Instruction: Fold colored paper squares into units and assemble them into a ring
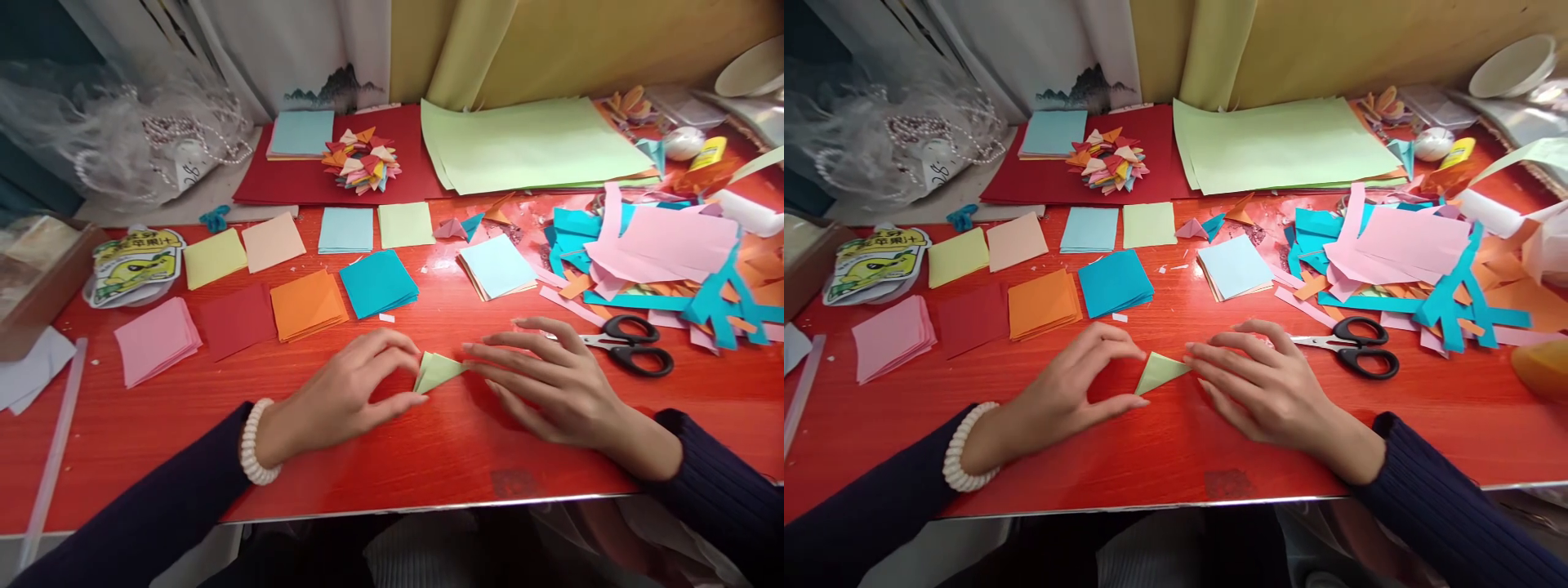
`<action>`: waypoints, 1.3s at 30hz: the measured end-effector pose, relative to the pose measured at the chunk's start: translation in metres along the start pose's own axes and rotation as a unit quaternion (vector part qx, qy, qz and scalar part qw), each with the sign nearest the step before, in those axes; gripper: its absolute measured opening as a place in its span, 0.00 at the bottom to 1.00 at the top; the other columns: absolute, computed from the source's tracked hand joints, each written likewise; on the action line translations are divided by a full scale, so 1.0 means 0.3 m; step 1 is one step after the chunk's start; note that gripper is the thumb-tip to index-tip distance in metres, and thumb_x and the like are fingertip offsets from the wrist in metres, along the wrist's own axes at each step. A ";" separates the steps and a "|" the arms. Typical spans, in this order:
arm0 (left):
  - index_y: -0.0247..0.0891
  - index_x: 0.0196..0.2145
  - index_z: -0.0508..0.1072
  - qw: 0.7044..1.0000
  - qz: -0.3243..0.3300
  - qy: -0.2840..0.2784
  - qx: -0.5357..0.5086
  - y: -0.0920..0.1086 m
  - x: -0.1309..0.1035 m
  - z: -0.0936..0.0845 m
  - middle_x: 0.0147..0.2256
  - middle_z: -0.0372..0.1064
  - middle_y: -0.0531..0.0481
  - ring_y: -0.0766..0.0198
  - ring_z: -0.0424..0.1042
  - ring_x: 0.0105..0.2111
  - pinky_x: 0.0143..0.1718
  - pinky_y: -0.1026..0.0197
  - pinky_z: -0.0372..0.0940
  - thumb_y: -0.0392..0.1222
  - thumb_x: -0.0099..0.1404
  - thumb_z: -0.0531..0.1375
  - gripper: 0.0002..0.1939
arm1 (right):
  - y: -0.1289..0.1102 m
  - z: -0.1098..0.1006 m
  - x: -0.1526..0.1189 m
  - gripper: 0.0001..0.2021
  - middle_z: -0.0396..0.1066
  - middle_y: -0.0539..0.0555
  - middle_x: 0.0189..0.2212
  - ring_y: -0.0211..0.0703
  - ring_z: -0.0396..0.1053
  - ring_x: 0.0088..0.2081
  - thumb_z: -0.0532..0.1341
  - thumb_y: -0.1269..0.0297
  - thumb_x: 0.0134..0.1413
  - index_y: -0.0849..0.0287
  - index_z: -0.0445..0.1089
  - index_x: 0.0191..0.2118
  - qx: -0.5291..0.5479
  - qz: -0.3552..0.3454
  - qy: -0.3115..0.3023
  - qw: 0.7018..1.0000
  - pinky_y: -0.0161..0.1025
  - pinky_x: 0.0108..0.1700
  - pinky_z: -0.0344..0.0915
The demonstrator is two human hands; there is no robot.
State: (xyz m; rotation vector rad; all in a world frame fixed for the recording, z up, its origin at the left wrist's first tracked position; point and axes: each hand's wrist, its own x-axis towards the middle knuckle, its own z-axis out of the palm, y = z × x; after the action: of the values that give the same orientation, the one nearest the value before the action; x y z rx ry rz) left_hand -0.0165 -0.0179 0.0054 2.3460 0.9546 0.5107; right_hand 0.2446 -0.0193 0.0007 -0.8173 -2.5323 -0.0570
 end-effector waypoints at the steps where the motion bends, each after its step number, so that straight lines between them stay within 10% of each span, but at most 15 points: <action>1: 0.34 0.50 0.62 0.999 -0.019 0.025 0.025 0.014 0.006 0.015 0.46 0.62 0.43 0.60 0.61 0.49 0.52 0.53 0.59 0.49 0.63 0.56 0.21 | -0.005 0.002 0.008 0.16 0.73 0.53 0.41 0.44 0.68 0.40 0.59 0.71 0.52 0.57 0.65 0.48 0.009 0.009 0.012 1.000 0.48 0.44 0.61; 7: 0.34 0.43 0.66 0.989 0.011 0.010 0.146 0.055 0.027 0.055 0.37 0.64 0.46 0.61 0.61 0.36 0.36 0.57 0.59 0.45 0.67 0.50 0.13 | -0.029 0.038 0.038 0.13 0.69 0.58 0.35 0.42 0.63 0.34 0.60 0.68 0.52 0.62 0.63 0.45 0.060 0.053 0.013 0.997 0.40 0.34 0.61; 14: 0.31 0.38 0.70 0.953 0.129 0.029 0.273 0.051 0.008 0.038 0.33 0.67 0.46 0.61 0.62 0.33 0.32 0.59 0.57 0.34 0.66 0.50 0.09 | -0.030 0.044 0.032 0.06 0.67 0.54 0.29 0.39 0.59 0.30 0.54 0.77 0.55 0.63 0.64 0.38 0.039 -0.075 -0.016 0.996 0.38 0.31 0.57; 23: 0.33 0.39 0.69 0.980 0.046 0.003 0.195 0.039 0.020 0.047 0.35 0.65 0.46 0.61 0.63 0.36 0.36 0.58 0.59 0.41 0.68 0.48 0.12 | -0.027 0.066 0.020 0.10 0.68 0.55 0.35 0.39 0.60 0.34 0.58 0.71 0.54 0.60 0.67 0.43 0.116 -0.008 -0.063 0.991 0.39 0.35 0.60; 33: 0.32 0.37 0.69 0.934 0.171 0.067 0.307 0.023 0.021 0.043 0.32 0.69 0.48 0.62 0.65 0.32 0.33 0.59 0.59 0.38 0.65 0.53 0.08 | -0.020 0.052 0.041 0.10 0.70 0.56 0.35 0.41 0.63 0.35 0.59 0.68 0.54 0.60 0.68 0.43 0.084 -0.006 -0.043 0.996 0.40 0.35 0.61; 39: 0.34 0.37 0.70 0.973 0.100 0.042 0.204 0.024 0.028 0.032 0.32 0.68 0.47 0.62 0.64 0.32 0.34 0.59 0.60 0.41 0.66 0.52 0.10 | -0.026 0.059 0.070 0.06 0.69 0.56 0.31 0.40 0.63 0.33 0.56 0.69 0.56 0.62 0.69 0.37 0.157 0.069 -0.049 0.984 0.39 0.35 0.62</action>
State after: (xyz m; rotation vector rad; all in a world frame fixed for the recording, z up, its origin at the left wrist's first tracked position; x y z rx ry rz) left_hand -0.0021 -0.0193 0.0035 2.8319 0.9363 0.5356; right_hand 0.2178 -0.0112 -0.0045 -0.8799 -2.4768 0.4278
